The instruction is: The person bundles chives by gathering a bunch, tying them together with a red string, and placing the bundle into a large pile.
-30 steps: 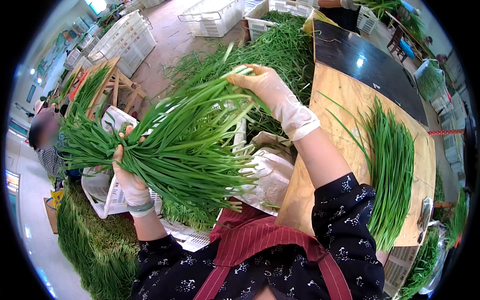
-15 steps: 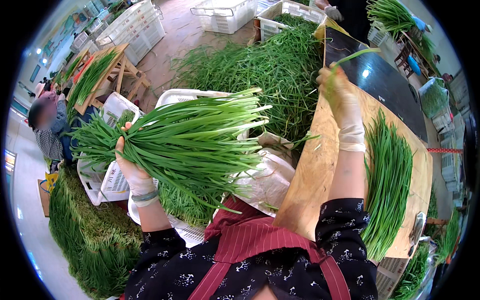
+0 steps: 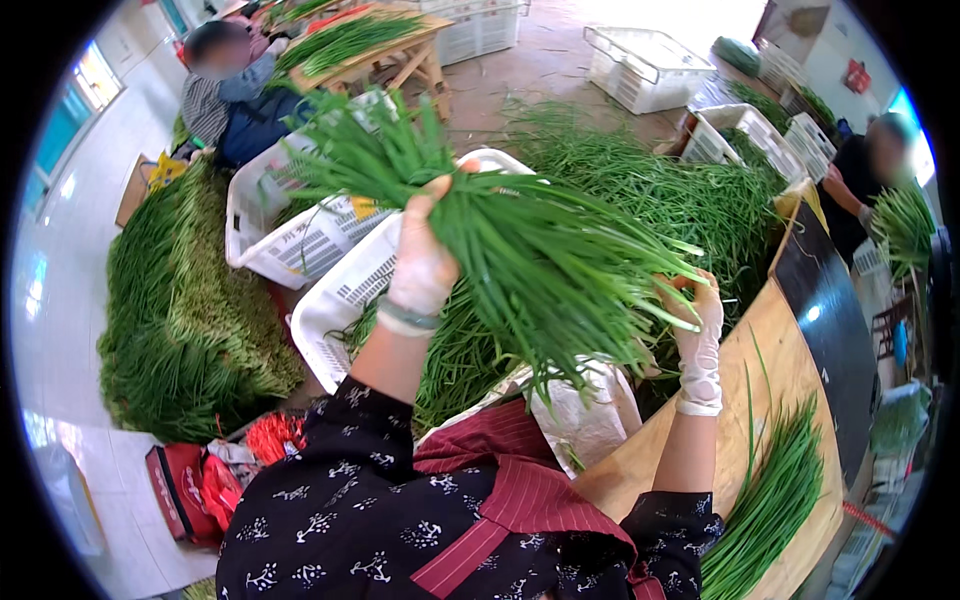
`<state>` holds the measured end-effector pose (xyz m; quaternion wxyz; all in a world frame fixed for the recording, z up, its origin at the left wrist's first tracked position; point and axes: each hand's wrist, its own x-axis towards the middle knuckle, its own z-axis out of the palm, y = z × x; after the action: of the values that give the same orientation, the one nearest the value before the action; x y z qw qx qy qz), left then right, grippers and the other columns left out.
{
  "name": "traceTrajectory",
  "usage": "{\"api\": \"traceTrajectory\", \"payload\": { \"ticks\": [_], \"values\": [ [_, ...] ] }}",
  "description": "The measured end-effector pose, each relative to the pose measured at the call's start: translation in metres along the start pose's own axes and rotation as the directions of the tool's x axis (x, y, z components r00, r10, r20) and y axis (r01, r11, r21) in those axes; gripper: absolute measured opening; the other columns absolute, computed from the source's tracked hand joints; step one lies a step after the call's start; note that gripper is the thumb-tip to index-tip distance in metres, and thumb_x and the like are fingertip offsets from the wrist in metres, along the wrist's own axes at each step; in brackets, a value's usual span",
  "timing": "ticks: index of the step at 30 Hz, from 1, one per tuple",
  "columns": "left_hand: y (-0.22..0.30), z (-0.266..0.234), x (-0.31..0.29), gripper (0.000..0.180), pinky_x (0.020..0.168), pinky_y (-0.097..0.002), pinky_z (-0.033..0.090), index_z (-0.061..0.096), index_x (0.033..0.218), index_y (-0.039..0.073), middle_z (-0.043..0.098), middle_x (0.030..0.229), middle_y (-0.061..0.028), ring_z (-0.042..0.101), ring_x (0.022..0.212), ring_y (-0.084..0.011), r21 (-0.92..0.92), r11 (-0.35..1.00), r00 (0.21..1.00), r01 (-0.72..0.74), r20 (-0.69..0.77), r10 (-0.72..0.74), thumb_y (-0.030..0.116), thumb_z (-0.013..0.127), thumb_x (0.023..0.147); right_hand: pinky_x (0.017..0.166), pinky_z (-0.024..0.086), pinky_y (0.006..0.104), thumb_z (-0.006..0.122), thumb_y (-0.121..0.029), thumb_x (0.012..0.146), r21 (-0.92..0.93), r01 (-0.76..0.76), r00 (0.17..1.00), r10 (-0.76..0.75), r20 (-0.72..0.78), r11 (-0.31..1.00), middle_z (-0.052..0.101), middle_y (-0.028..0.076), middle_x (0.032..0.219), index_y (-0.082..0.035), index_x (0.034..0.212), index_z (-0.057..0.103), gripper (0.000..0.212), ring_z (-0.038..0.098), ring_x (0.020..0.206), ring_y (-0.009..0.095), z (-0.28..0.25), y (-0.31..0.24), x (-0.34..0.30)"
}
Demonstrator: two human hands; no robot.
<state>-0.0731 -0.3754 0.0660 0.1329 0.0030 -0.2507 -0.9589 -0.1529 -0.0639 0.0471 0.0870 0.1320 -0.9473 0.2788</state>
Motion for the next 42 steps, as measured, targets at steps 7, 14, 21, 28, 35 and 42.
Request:
{"api": "traceTrajectory", "payload": {
  "ticks": [7, 14, 21, 28, 35, 42],
  "values": [
    [-0.008, 0.021, 0.027, 0.028, 0.086, -0.0448, 0.047, 0.054, 0.109, 0.006, 0.060, 0.109, -0.0089, 0.058, 0.095, -0.0300, -0.085, 0.996, 0.984, -0.037, 0.170, 0.051, 0.020, 0.047, 0.086, 0.072, 0.044, 0.0295, 0.060, -0.014, 0.083, 0.380, 0.370, 0.913, -0.408, 0.021, 0.848, 0.061, 0.005, 0.091, -0.002, 0.112, 0.057, 0.031, 0.056, 0.083, 0.015, -0.003, 0.036, -0.011],
    [0.006, 0.012, 0.033, 0.031, 0.089, -0.0418, 0.044, 0.055, 0.109, 0.005, 0.060, 0.109, -0.0083, 0.057, 0.096, -0.0255, 0.023, 0.998, 0.990, -0.060, 0.126, 0.057, 0.024, 0.048, 0.084, 0.062, 0.043, 0.0278, 0.067, -0.005, 0.073, 0.763, -0.383, 0.917, 0.115, 0.382, 0.521, 0.060, 0.006, 0.082, 0.000, 0.092, 0.059, 0.021, 0.056, 0.072, 0.015, -0.026, -0.006, -0.026],
    [0.038, -0.020, 0.025, 0.035, 0.091, -0.0403, 0.044, 0.054, 0.112, 0.008, 0.059, 0.109, -0.0079, 0.056, 0.101, -0.0232, 0.131, 0.958, 0.960, -0.255, 0.151, 0.235, 0.030, 0.051, 0.085, 0.091, 0.045, 0.0386, 0.071, -0.016, 0.073, 0.986, 0.079, 0.962, -0.249, -0.114, -0.146, 0.065, 0.013, 0.093, -0.002, 0.083, 0.067, 0.018, 0.062, 0.084, 0.024, -0.074, 0.030, -0.039],
    [0.038, -0.015, 0.019, 0.029, 0.089, -0.0415, 0.045, 0.050, 0.111, 0.012, 0.057, 0.111, -0.0066, 0.055, 0.103, -0.0227, -0.015, 0.972, 0.938, -0.236, 0.257, 0.232, 0.027, 0.052, 0.087, 0.085, 0.044, 0.0290, 0.059, -0.027, 0.085, -0.313, -0.164, 0.980, 0.118, -0.163, 0.935, 0.064, 0.012, 0.105, -0.002, 0.119, 0.053, 0.043, 0.061, 0.093, 0.019, -0.081, 0.067, 0.006],
    [0.024, 0.003, 0.011, 0.028, 0.090, -0.0429, 0.045, 0.052, 0.112, 0.012, 0.057, 0.112, -0.0047, 0.054, 0.104, -0.0210, -0.022, 0.991, 0.922, -0.133, 0.365, 0.132, 0.025, 0.051, 0.087, 0.071, 0.047, 0.0240, 0.066, -0.015, 0.077, 0.604, -0.019, 0.997, -0.030, 0.071, 0.796, 0.067, 0.009, 0.079, -0.003, 0.091, 0.069, 0.019, 0.060, 0.072, 0.013, -0.060, -0.030, 0.009],
    [0.048, -0.029, 0.011, 0.034, 0.093, -0.0431, 0.044, 0.055, 0.117, 0.011, 0.058, 0.115, -0.0065, 0.056, 0.105, -0.0227, -0.005, 0.977, 0.941, -0.212, 0.270, 0.206, 0.025, 0.051, 0.087, 0.067, 0.045, 0.0227, 0.068, -0.021, 0.079, 0.561, 0.179, 0.726, 0.276, -0.630, 0.808, 0.066, 0.005, 0.076, -0.006, 0.085, 0.069, 0.016, 0.056, 0.069, 0.010, -0.123, 0.018, 0.022]
  ]
}}
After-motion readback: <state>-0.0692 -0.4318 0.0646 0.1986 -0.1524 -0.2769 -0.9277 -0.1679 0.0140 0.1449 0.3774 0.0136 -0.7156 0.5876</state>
